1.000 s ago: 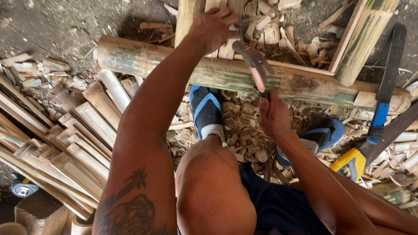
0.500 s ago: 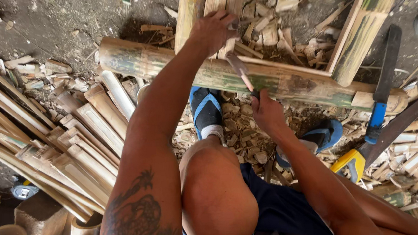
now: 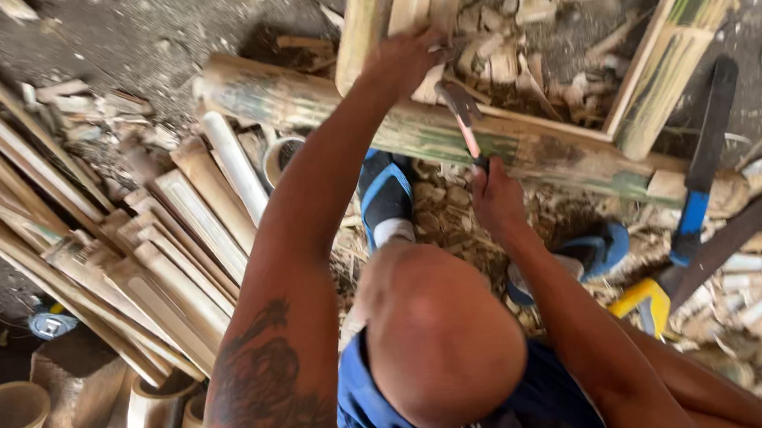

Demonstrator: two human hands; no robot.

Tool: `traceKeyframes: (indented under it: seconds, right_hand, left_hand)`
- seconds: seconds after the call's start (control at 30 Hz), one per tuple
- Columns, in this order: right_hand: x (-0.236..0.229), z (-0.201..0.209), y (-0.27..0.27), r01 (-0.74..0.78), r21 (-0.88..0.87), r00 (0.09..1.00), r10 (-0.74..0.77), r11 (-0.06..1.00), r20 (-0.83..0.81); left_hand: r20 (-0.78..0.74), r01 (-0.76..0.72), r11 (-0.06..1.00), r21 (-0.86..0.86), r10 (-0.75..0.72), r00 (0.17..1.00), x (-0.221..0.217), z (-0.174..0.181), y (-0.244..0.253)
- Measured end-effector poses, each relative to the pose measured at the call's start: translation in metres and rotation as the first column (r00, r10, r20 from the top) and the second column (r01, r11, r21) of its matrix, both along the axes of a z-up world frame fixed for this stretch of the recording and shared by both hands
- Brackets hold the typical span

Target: The person assembles a bamboo frame by placing thin bamboo strips into a jig, sawing them to length, and hammering nails to secure them. The person repeatedly picks up strips, cuts them, and fastens them to the frame.

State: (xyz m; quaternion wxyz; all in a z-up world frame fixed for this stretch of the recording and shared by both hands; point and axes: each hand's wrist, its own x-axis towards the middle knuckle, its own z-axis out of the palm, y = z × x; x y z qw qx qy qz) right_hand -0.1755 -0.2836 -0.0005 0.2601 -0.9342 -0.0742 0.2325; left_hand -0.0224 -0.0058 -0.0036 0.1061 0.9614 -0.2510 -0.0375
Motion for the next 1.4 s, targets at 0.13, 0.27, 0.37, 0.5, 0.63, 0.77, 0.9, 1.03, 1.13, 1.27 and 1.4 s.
traceKeyframes:
  seconds: [0.13,0.27,0.37,0.5,0.63,0.77,0.9,1.03,1.13,1.27,1.4]
  right_hand:
    - [0.018,-0.010,0.012,-0.134,0.110,0.981,0.116,0.985,0.158]
    - [0.040,-0.001,0.036,-0.280,0.124,0.943,0.248,0.952,0.223]
    - [0.056,0.010,0.061,-0.382,0.109,0.896,0.340,0.917,0.286]
    - [0.069,0.022,0.083,-0.427,-0.009,0.888,0.421,0.904,0.187]
    - [0.067,0.025,0.081,-0.427,0.005,0.868,0.408,0.904,0.285]
    - [0.062,0.021,0.079,-0.402,-0.025,0.879,0.394,0.915,0.268]
    - [0.062,0.021,0.080,-0.402,-0.002,0.873,0.384,0.916,0.302]
    - [0.062,0.024,0.080,-0.392,0.060,0.886,0.359,0.918,0.292]
    - [0.062,0.022,0.078,-0.380,0.084,0.891,0.340,0.921,0.302]
    - [0.060,0.018,0.072,-0.324,0.184,0.910,0.253,0.928,0.328]
    - [0.059,0.008,0.061,-0.181,0.317,0.975,0.126,0.931,0.185]
  left_hand:
    - [-0.261,-0.460,0.822,-0.337,0.388,0.884,-0.057,0.015,0.049]
    - [-0.427,-0.595,0.794,-0.125,0.498,0.755,-0.134,0.029,0.121]
    - [-0.620,-0.611,0.791,0.043,0.501,0.604,-0.181,0.024,0.133]
    - [-0.514,-0.515,0.787,0.339,0.614,0.599,-0.201,0.004,0.109]
    - [-0.571,-0.612,0.696,0.376,0.694,0.438,-0.198,-0.009,0.106]
    - [-0.526,-0.573,0.759,0.310,0.639,0.562,-0.199,-0.013,0.111]
    - [-0.538,-0.534,0.752,0.386,0.654,0.532,-0.194,-0.011,0.108]
    - [-0.522,-0.558,0.776,0.293,0.619,0.587,-0.197,-0.002,0.109]
    - [-0.578,-0.669,0.701,0.246,0.660,0.479,-0.203,0.011,0.107]
    - [-0.582,-0.706,0.648,0.285,0.702,0.409,-0.202,0.038,0.106]
    - [-0.494,-0.716,0.698,0.031,0.633,0.596,-0.181,0.065,0.110]
